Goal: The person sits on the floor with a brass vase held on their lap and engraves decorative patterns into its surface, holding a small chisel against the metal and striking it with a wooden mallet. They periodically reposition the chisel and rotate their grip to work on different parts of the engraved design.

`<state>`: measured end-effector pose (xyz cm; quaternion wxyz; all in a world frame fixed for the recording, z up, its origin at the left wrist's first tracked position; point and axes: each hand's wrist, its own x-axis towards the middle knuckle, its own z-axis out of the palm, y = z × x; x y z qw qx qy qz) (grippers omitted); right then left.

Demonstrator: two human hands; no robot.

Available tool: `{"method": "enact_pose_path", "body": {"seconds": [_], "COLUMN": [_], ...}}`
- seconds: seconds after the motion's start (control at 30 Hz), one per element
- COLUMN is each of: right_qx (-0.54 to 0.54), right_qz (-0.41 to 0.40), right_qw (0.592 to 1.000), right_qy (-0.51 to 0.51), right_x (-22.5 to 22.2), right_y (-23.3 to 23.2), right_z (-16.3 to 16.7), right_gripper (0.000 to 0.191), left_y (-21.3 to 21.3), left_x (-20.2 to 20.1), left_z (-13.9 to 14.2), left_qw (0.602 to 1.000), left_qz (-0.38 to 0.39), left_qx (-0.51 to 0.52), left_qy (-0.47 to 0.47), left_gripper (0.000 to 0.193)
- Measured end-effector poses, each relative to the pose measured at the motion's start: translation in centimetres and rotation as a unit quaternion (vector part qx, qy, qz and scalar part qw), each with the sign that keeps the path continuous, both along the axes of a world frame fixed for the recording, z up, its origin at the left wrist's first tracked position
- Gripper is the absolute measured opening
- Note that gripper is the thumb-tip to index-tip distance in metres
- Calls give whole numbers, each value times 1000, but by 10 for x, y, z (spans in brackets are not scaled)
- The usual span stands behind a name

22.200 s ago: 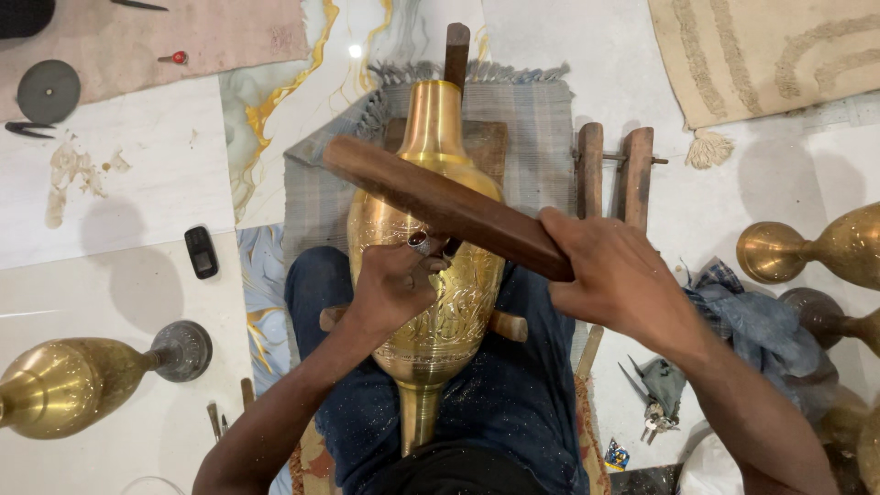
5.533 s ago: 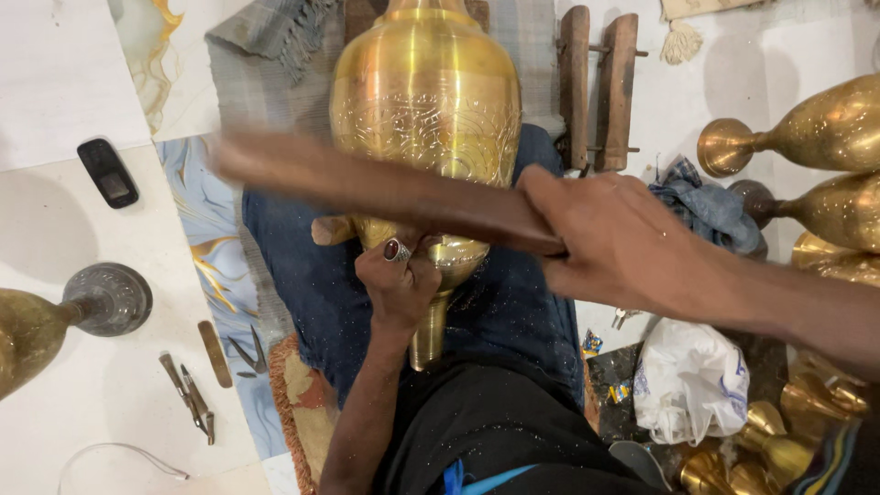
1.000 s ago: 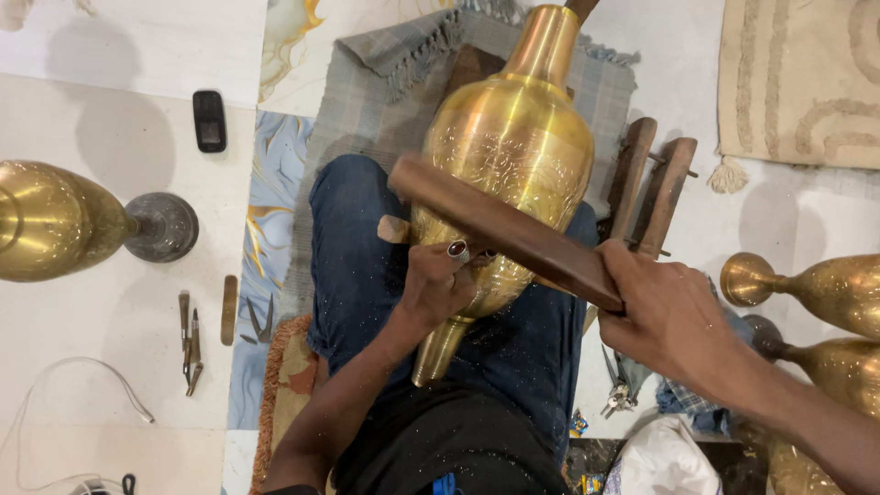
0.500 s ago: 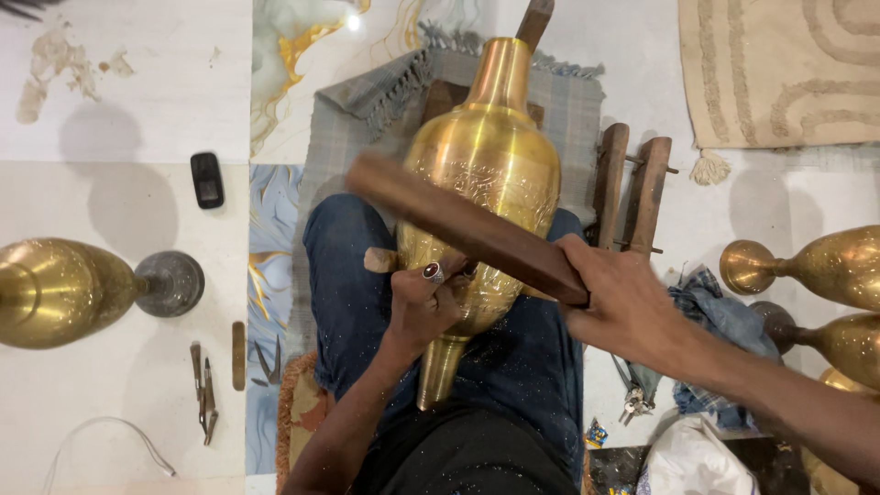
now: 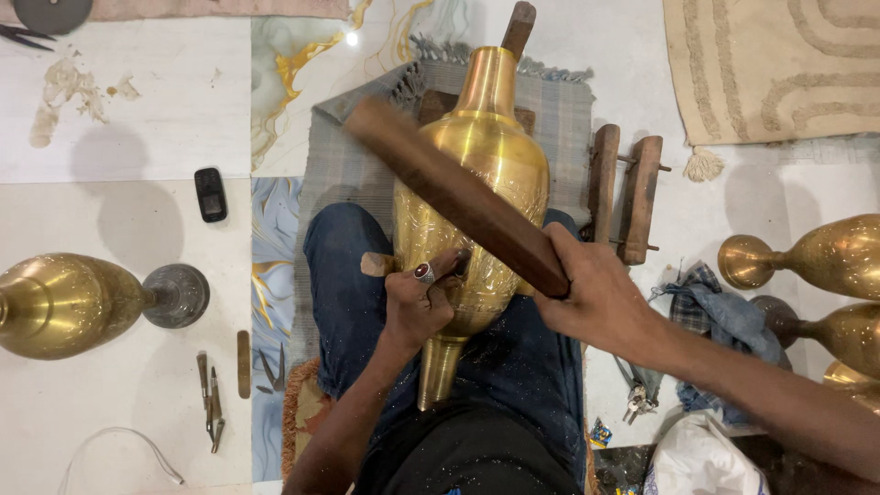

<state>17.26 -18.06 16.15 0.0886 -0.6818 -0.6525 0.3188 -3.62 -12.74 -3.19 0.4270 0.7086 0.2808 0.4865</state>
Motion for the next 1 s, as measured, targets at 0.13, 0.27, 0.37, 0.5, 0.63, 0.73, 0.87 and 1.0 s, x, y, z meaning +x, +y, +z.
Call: {"method": "enact_pose_path", "body": {"seconds": [0.13, 0.27, 0.37, 0.5, 0.63, 0.73, 0.87, 1.0], "right_qx": [6, 38, 104, 29, 10, 72, -33, -4], "right_qz": [55, -49, 72, -7, 29, -3, 17, -47], "right_qw": [994, 998, 987, 999, 995, 997, 991, 999], "right_qy": [-97, 28, -98, -29, -99, -36, -128, -19], "right_x": [1, -8, -10, -8, -9, -13, -12, -10], "right_y": [-2, -2, 1, 4, 3, 3, 6, 5], "right_z": [3, 3, 5, 8, 9, 10, 11, 5], "right_gripper": [39, 35, 56, 35, 42, 41, 46, 41], "left_y": [3, 4, 1, -1, 3, 5, 3, 2], "left_x": [-1, -1, 0, 0, 0, 1, -1, 0], "left_z": [1, 2, 3, 3, 3, 3, 4, 6], "left_qw": [999, 1000, 999, 1000, 999, 1000, 998, 999], "left_qz": [-12, -17, 18, 6, 3, -18, -6, 0], "left_qx": [-5, -23, -33, -10, -11, -11, -30, -11], "left_qy": [32, 6, 28, 18, 33, -2, 47, 33], "left_gripper": [43, 49, 46, 54, 47, 56, 58, 56]}}
